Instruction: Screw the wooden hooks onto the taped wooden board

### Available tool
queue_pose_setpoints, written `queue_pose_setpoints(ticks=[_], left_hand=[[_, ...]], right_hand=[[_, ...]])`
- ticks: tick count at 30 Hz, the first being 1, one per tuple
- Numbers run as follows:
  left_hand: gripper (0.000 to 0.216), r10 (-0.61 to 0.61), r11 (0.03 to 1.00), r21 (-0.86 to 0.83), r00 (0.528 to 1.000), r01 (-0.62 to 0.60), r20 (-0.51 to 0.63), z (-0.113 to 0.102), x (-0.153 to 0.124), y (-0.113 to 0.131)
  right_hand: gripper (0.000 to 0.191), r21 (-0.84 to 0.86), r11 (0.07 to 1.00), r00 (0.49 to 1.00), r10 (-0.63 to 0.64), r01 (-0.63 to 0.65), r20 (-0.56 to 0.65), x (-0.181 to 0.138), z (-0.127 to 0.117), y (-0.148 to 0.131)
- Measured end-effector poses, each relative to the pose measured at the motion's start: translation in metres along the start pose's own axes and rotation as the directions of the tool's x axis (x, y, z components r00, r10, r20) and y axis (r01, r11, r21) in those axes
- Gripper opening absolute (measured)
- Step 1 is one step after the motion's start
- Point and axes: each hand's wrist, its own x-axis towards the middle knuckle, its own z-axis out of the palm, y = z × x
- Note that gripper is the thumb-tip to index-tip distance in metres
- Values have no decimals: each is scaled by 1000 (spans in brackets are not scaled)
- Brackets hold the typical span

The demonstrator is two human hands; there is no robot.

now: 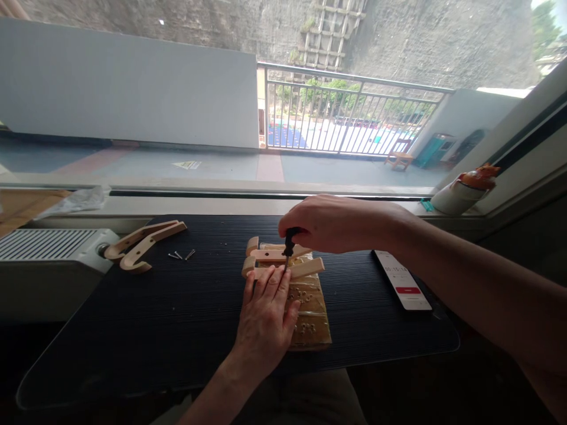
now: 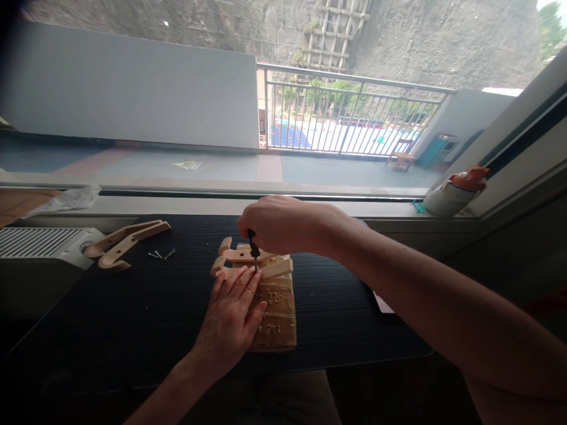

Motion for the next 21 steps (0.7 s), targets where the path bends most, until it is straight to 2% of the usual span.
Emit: queue_pose_setpoints(ticks=[8, 14, 21], left_hand=[[45, 17, 1000, -5, 999, -17, -38, 0, -1, 0], [45, 21, 1000, -8, 999, -21, -30, -1, -1, 0], [45, 17, 1000, -4, 1000, -17, -26, -1, 0, 0]], right_hand=[[27, -65, 996, 998, 60, -59, 14, -2, 3, 2], [23, -51, 999, 1000, 15, -14, 18, -5, -1, -3], [26, -61, 998, 999, -32, 32, -5, -3, 7, 0]])
